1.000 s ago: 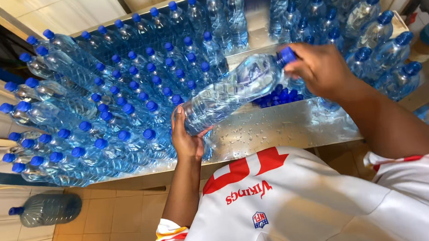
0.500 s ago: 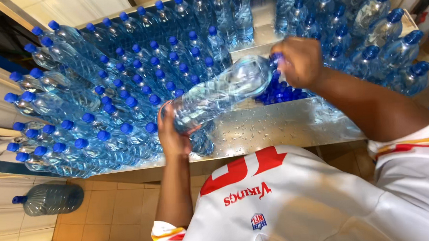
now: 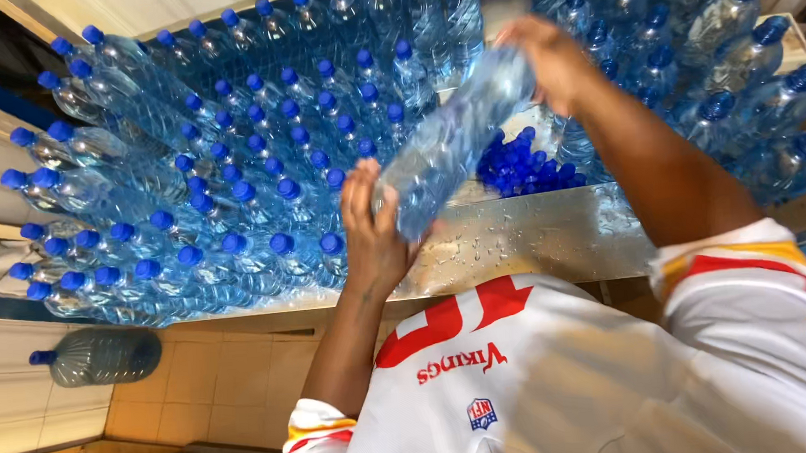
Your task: The person repeatedly picks up clear plastic water bottles from a metal table and screws blue caps onto them by hand. The capped bottles are then placed back onto the table among other filled bottles.
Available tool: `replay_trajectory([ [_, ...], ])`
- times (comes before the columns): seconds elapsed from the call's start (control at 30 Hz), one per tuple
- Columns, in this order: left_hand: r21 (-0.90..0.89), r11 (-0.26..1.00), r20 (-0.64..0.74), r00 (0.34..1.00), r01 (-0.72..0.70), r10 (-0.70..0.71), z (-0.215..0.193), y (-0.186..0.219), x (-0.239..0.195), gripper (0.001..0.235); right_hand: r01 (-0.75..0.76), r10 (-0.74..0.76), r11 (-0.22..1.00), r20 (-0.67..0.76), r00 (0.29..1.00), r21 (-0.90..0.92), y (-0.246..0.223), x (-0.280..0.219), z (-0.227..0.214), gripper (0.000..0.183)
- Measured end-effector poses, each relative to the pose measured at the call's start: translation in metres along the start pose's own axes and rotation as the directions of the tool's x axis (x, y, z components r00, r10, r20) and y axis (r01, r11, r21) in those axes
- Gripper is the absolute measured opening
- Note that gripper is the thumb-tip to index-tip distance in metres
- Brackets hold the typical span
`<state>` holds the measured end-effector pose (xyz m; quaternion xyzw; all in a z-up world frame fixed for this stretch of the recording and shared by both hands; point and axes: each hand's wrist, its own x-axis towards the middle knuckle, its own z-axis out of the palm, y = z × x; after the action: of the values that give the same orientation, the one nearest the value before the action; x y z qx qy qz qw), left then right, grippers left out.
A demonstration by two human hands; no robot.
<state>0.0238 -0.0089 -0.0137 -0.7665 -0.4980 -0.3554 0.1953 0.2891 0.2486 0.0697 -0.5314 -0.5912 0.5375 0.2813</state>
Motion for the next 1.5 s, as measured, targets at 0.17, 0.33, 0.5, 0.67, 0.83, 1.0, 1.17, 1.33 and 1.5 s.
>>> replay_trajectory([
  [0.17,0.066,0.964,0.28,0.923,0.256,-0.265,0.052,0.004,0.0,0.158,0.401,-0.401,0.914,-0.325,0.857,-0.069,-0.007,0.059,0.008,0.011],
  [0.33,0.03,0.964,0.436,0.865,0.264,-0.25,0.064,-0.007,-0.007,0.138,0.544,-0.671,0.559,0.046,0.74,-0.626,0.051,0.161,0.09,0.033],
  [0.5,-0.021,0.887,0.519,0.763,0.461,-0.384,0.071,-0.004,0.008,0.13,0.544,-0.714,0.534,0.0,0.7,-0.647,0.12,0.248,0.1,0.041],
  [0.67,-0.048,0.845,0.568,0.711,0.532,-0.415,0.1,-0.006,-0.002,0.127,0.48,-0.71,0.615,-0.175,0.682,-0.625,0.142,0.258,0.124,0.045],
  [0.83,-0.078,0.801,0.571,0.686,0.593,-0.452,0.112,0.0,-0.003,0.123,0.323,-0.344,0.939,-0.308,0.887,-0.118,0.225,0.234,0.161,0.104],
  [1.0,-0.112,0.759,0.601,0.652,0.641,-0.462,0.129,0.003,-0.007,0.121,0.122,-0.153,0.984,-0.262,0.953,-0.131,0.273,0.271,0.185,0.097],
  [1.17,-0.14,0.695,0.641,0.599,0.706,-0.48,0.131,0.013,0.0,0.109,0.21,-0.251,0.961,-0.244,0.937,-0.183,0.281,0.284,0.176,0.087],
  [1.33,-0.124,0.705,0.627,0.605,0.698,-0.49,0.14,0.014,-0.004,0.106,0.208,-0.325,0.871,-0.207,0.923,-0.445,0.285,0.253,0.174,0.109],
  [1.5,-0.139,0.691,0.662,0.586,0.709,-0.467,0.135,0.022,0.003,0.109,0.009,0.054,0.424,0.035,0.998,-0.906,0.308,0.221,0.171,0.066],
])
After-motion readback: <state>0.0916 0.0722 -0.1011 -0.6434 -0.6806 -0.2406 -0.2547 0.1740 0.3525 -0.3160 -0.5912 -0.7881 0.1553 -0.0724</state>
